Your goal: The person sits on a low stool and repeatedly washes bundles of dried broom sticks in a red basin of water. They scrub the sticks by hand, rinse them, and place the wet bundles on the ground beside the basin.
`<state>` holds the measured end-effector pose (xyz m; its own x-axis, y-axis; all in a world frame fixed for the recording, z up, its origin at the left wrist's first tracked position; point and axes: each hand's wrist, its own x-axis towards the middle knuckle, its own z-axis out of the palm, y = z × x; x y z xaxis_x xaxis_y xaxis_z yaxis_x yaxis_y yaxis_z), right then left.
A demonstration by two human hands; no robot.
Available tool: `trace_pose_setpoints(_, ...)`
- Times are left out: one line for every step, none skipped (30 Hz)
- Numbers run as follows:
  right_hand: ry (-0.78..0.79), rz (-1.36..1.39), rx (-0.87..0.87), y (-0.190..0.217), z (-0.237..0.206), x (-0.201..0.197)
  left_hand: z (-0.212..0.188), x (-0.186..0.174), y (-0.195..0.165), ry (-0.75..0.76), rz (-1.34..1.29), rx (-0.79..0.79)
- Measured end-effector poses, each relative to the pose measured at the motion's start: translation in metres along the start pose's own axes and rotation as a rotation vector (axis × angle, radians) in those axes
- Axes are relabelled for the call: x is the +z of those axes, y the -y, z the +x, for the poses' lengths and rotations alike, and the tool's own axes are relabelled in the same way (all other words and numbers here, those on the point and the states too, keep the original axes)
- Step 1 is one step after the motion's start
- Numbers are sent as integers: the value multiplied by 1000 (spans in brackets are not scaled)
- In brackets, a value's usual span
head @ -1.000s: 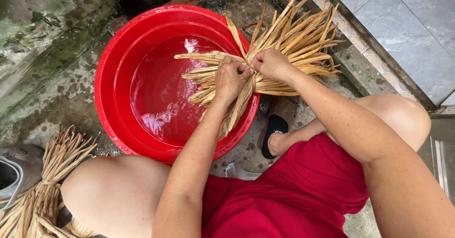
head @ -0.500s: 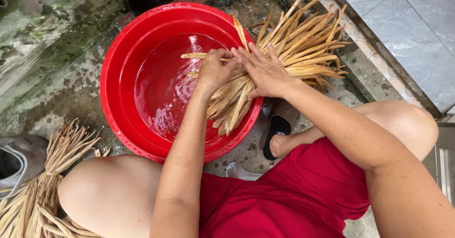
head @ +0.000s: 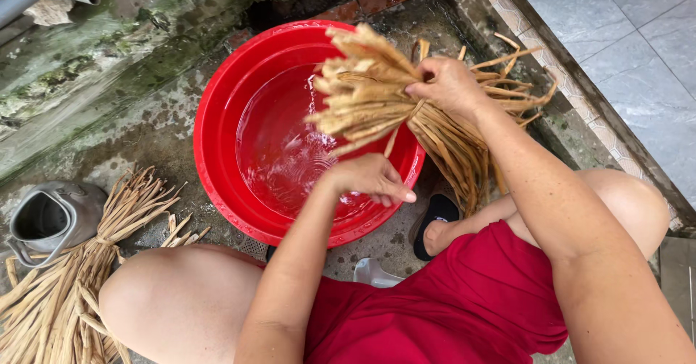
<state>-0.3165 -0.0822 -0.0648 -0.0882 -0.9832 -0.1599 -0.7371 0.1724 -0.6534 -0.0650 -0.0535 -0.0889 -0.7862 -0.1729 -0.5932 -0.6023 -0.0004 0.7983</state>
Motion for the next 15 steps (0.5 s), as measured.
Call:
trace_pose_setpoints(-49,23,-50,2,-1,-7,15,6,12,-90,-11,3)
trace_pose_setpoints(-98,45,-99,6,-3,-14,29,11,24,-178,-21,8)
trace_pose_setpoints(-148,67,-149,12,-5,-21,41,11,35,-266,-32,16)
trace_pose_setpoints(-169,102,-152,20,-8,-28,49,7,45,-333,-163,74)
trace_pose_setpoints(-190,137,-154,29,-13,-35,55,2,53,-397,-296,131)
trace_pose_setpoints(-208,173,-154,40,-20,-40,58,-4,60,-458,-430,189)
trace_pose_setpoints(-204,129,-198,51,-26,-46,58,-13,64,-502,-541,318)
trace_pose_setpoints(-201,82,-246,62,-33,-52,57,-24,67,-543,-649,452)
trace_pose_setpoints(-199,35,-294,73,-39,-54,56,-36,68,-580,-756,590)
trace_pose_setpoints(-144,51,-269,84,-45,-55,54,-47,67,-558,-839,730)
trace_pose_setpoints(-90,68,-244,94,-50,-55,52,-60,66,-531,-918,870)
trace_pose_setpoints(-36,87,-216,103,-52,-54,51,-69,65,-500,-995,1007)
trace_pose_setpoints(-46,96,-263,110,-53,-55,51,-75,62,-498,-1028,1028)
trace_pose_setpoints(-53,105,-311,116,-53,-55,49,-80,60,-499,-1063,1049)
trace_pose_setpoints(-58,112,-359,120,-51,-57,49,-83,58,-500,-1099,1070)
